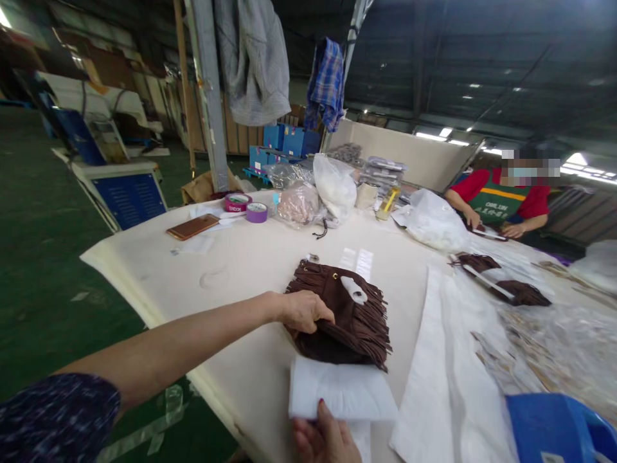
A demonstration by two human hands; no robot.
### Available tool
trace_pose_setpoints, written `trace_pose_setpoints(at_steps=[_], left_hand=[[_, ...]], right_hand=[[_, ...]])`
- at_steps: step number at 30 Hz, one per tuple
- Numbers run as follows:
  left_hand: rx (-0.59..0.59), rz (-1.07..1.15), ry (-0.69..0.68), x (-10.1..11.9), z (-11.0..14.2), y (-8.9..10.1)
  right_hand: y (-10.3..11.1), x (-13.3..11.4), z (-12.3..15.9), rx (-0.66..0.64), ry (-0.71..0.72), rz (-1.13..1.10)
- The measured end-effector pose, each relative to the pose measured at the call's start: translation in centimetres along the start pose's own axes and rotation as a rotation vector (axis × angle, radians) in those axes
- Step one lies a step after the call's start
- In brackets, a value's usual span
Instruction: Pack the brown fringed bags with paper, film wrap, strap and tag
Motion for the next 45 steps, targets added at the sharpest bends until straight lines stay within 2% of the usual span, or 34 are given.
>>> trace_pose_setpoints(at_steps=[4, 9, 13, 19, 23, 26, 28, 31, 34, 37, 41, 45], left_hand=[[-0.004, -0.09, -0.002, 0.9, 0.1, 0.4], [-0.013, -0.18, -0.063, 1.8, 0.2, -0.1], [0.049, -0.24, -0.126, 1.9, 0.2, -1.1], [0.211, -0.238, -0.246, 1.8, 1.1, -4.1], [0.325, -0.237, -0.196, 2.0, 2.0, -5.6], [0.353, -0.248, -0.153, 2.3, 2.4, -6.2], [0.37, -0.265, -0.144, 2.4, 2.5, -6.6], [0.399, -0.319, -0.14, 2.2, 2.4, -7.2], [0.411, -0.357, -0.126, 1.9, 2.4, -7.7], [0.415, -0.367, -0.115, 1.8, 2.4, -8.0], [0.43, -0.368, -0.116, 2.0, 2.4, -8.2], [0.435, -0.369, -0.112, 2.0, 2.5, -8.3]], right_hand=[[-2.1, -2.0, -1.5, 0.05, -0.001, -0.234], [-3.8, -3.7, -2.7, 0.001, 0.045, -0.236], [-4.6, -4.0, -3.6, -0.054, 0.074, -0.215], [-5.0, -4.2, -3.9, -0.164, 0.032, -0.145], [-4.7, -5.2, -3.1, -0.301, -0.023, -0.025], [-2.8, -5.6, -2.2, -0.364, -0.059, 0.077], [-0.2, -5.4, -1.7, -0.29, 0.019, 0.185], [4.5, -5.0, -1.1, -0.055, 0.285, 0.419], [7.0, -4.5, -0.8, 0.075, 0.557, 0.665], [7.0, -4.3, -1.1, 0.099, 0.711, 0.828], [5.4, -4.4, -1.7, 0.092, 0.696, 0.935], [4.2, -4.4, -1.6, 0.029, 0.742, 0.932]])
Point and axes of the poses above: each hand's wrist, its own z-axis away from the middle knuckle, its own y-axis out of the back of the hand, x = y × z, the point moved 4 cm from there along -z, towards the middle knuckle, and after that the axes turned 5 degrees about z, right-handed, at the moved point
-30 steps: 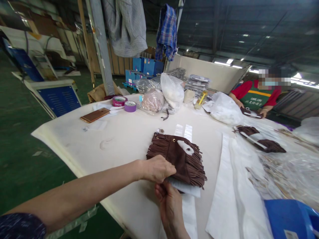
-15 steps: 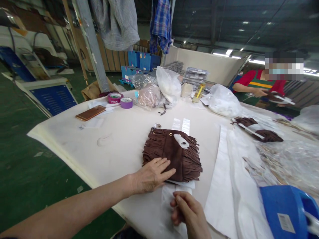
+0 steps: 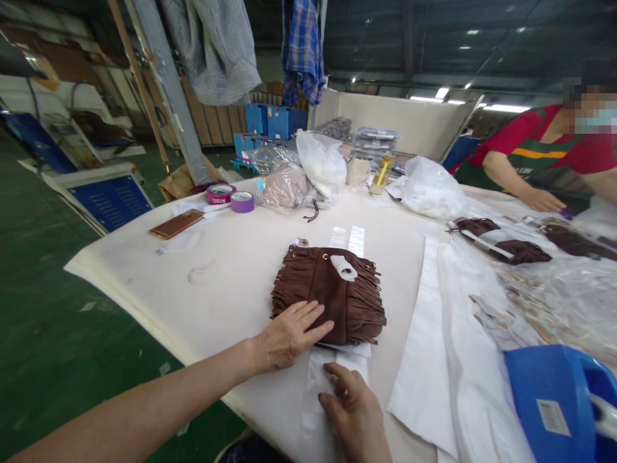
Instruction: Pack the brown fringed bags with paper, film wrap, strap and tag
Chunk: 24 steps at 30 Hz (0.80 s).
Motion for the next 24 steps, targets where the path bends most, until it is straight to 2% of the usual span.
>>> trace_pose_setpoints(at_steps=[3, 7, 9, 11, 14, 16, 19, 21, 24], left_hand=[[-0.012, 0.009, 0.007, 0.0, 0.1, 0.0], [-0.017, 0.018, 0.016, 0.1, 0.2, -0.1], [-0.008, 0.006, 0.017, 0.1, 0.3, -0.2], [0.01, -0.012, 0.001, 0.2, 0.3, -0.3], [0.059, -0.053, -0.025, 0.3, 0.4, -0.4], [0.099, -0.094, -0.035, 0.3, 0.5, -0.4], [0.145, -0.171, -0.069, 0.6, 0.5, -0.5], [0.143, -0.216, -0.083, 1.0, 0.3, -0.5], [0.083, -0.225, -0.064, 1.4, -0.3, 0.1]], right_hand=[[0.4, 0.3, 0.1, 0.024, 0.02, -0.067], [3.2, 0.7, -0.2, 0.111, 0.06, -0.07], [5.1, -0.5, -0.9, 0.198, 0.196, 0.032], [6.1, -2.5, -1.7, 0.258, 0.436, 0.218], [5.0, -4.7, -2.9, 0.222, 0.802, 0.491], [3.6, -4.7, -3.6, 0.254, 0.933, 0.57], [1.9, -3.2, -4.3, 0.328, 1.053, 0.628], [1.2, -2.0, -4.7, 0.304, 1.109, 0.67], [1.1, -1.0, -5.5, 0.302, 1.059, 0.635]])
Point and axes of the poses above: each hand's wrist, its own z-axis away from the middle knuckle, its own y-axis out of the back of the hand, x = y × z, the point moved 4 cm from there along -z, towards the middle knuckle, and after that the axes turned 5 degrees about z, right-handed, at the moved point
